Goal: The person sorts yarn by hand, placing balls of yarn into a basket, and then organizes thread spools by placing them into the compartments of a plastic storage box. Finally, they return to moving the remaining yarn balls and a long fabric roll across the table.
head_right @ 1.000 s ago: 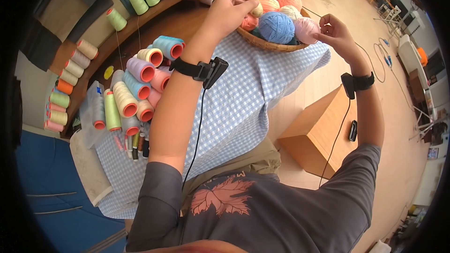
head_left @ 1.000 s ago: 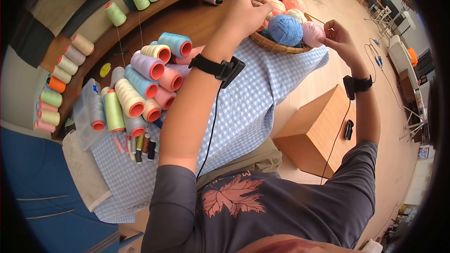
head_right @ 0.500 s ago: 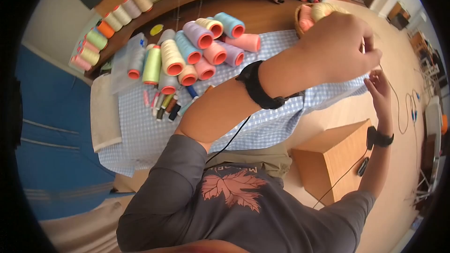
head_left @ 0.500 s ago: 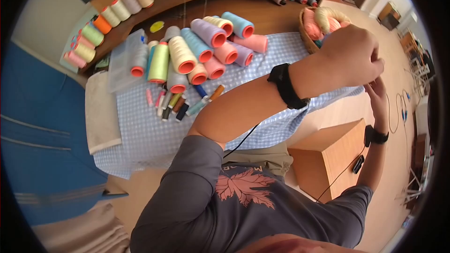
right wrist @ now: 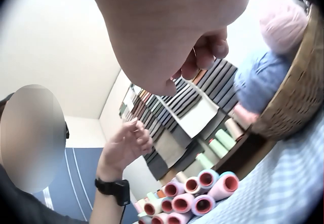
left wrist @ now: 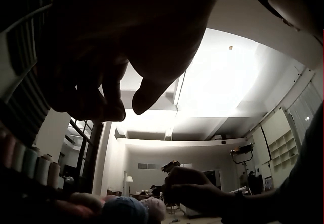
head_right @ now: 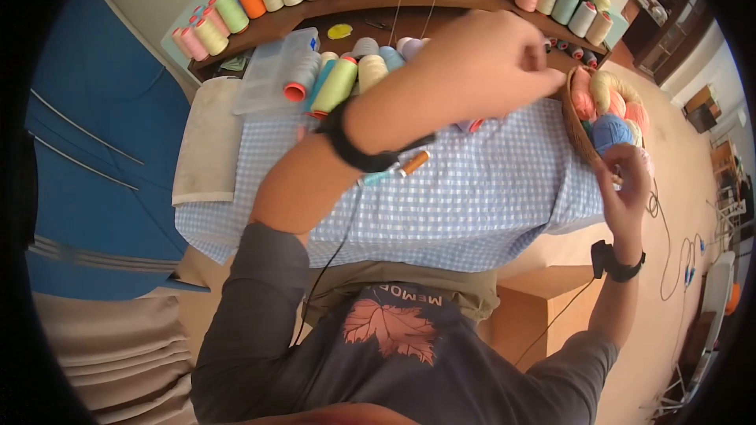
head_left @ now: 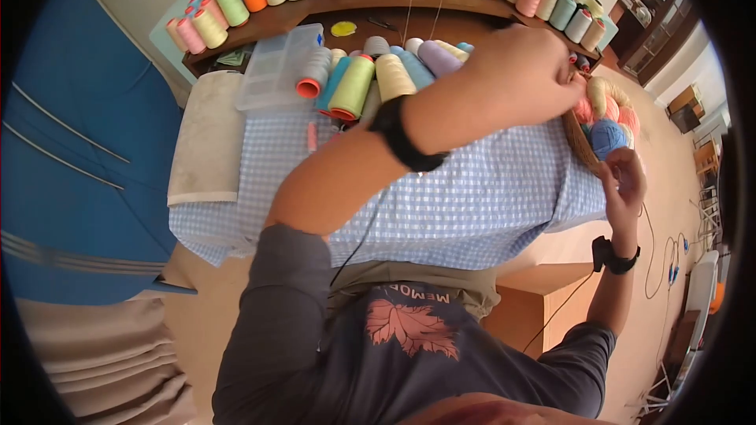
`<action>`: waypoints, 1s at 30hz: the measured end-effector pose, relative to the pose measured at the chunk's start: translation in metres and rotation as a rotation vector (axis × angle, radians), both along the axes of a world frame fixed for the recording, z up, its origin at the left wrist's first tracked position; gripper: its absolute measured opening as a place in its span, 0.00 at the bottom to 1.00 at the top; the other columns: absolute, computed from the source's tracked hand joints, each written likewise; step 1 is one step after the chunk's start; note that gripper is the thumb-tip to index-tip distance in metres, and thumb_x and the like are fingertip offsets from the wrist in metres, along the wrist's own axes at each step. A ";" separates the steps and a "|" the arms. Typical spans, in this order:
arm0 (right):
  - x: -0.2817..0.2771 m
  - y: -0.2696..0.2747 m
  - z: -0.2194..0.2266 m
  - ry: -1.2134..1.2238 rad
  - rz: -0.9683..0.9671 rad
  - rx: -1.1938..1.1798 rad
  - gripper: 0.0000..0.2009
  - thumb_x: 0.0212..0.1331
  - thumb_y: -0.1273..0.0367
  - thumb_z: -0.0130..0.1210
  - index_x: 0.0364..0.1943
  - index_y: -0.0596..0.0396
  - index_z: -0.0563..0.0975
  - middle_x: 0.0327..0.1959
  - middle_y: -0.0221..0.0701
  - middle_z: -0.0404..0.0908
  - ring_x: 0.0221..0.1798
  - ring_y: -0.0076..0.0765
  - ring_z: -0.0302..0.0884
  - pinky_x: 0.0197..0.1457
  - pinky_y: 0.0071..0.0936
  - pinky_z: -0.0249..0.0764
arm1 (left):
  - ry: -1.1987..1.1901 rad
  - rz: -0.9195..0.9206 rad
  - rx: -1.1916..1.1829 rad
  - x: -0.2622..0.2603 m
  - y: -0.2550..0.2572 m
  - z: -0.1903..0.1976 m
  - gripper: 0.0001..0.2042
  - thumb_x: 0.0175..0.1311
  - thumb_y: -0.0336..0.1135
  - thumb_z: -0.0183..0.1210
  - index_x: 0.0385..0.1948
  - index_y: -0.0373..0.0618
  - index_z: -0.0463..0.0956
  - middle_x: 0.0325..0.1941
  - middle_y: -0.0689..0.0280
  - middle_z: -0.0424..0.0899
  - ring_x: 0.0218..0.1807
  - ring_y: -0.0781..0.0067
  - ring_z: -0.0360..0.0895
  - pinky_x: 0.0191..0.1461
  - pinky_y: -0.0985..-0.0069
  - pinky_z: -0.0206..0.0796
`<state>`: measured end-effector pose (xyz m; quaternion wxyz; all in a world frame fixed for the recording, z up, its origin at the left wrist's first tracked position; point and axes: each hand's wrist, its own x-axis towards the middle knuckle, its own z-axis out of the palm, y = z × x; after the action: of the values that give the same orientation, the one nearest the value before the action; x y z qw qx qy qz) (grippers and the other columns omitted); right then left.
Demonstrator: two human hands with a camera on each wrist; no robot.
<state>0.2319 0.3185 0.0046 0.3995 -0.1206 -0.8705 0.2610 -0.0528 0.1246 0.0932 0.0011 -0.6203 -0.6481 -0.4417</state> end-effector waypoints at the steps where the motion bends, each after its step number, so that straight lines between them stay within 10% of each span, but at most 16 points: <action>1: -0.017 -0.012 0.007 -0.057 0.062 0.021 0.07 0.67 0.79 0.66 0.42 0.59 0.77 0.38 0.26 0.76 0.41 0.23 0.71 0.47 0.25 0.69 | -0.028 0.030 -0.113 -0.014 -0.022 0.005 0.16 0.65 0.48 0.71 0.35 0.42 0.91 0.24 0.57 0.90 0.28 0.61 0.89 0.37 0.63 0.79; 7: -0.121 -0.071 0.051 -0.168 0.243 0.113 0.10 0.62 0.76 0.69 0.44 0.61 0.79 0.37 0.30 0.76 0.40 0.27 0.74 0.46 0.25 0.71 | 0.030 0.306 -0.188 -0.131 -0.104 0.000 0.25 0.64 0.51 0.75 0.47 0.34 0.87 0.30 0.63 0.89 0.31 0.72 0.84 0.36 0.70 0.74; 13: -0.235 -0.109 0.081 -0.252 0.366 0.342 0.11 0.65 0.70 0.69 0.48 0.60 0.83 0.36 0.32 0.80 0.38 0.29 0.75 0.43 0.30 0.74 | 0.140 0.459 -0.513 -0.229 -0.108 -0.051 0.33 0.58 0.57 0.76 0.54 0.34 0.87 0.43 0.52 0.94 0.45 0.54 0.90 0.50 0.58 0.80; 25: -0.388 -0.118 0.064 -0.768 0.513 0.244 0.19 0.69 0.61 0.70 0.54 0.61 0.83 0.36 0.30 0.85 0.38 0.27 0.79 0.45 0.31 0.77 | 0.165 0.508 -0.705 -0.238 -0.114 -0.063 0.24 0.53 0.50 0.74 0.47 0.42 0.91 0.43 0.54 0.94 0.43 0.50 0.91 0.46 0.55 0.82; 30: -0.388 -0.133 0.052 -0.692 0.592 0.213 0.19 0.64 0.58 0.73 0.39 0.64 0.85 0.32 0.36 0.86 0.35 0.34 0.81 0.40 0.34 0.76 | 0.172 0.544 -0.958 -0.256 -0.100 -0.090 0.23 0.61 0.51 0.68 0.49 0.42 0.91 0.48 0.50 0.93 0.47 0.48 0.92 0.50 0.55 0.83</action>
<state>-0.1559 0.1857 0.0561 0.0040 0.0947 -0.9715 0.2172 -0.3085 0.0244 0.0033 -0.1140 -0.3957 -0.9108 -0.0290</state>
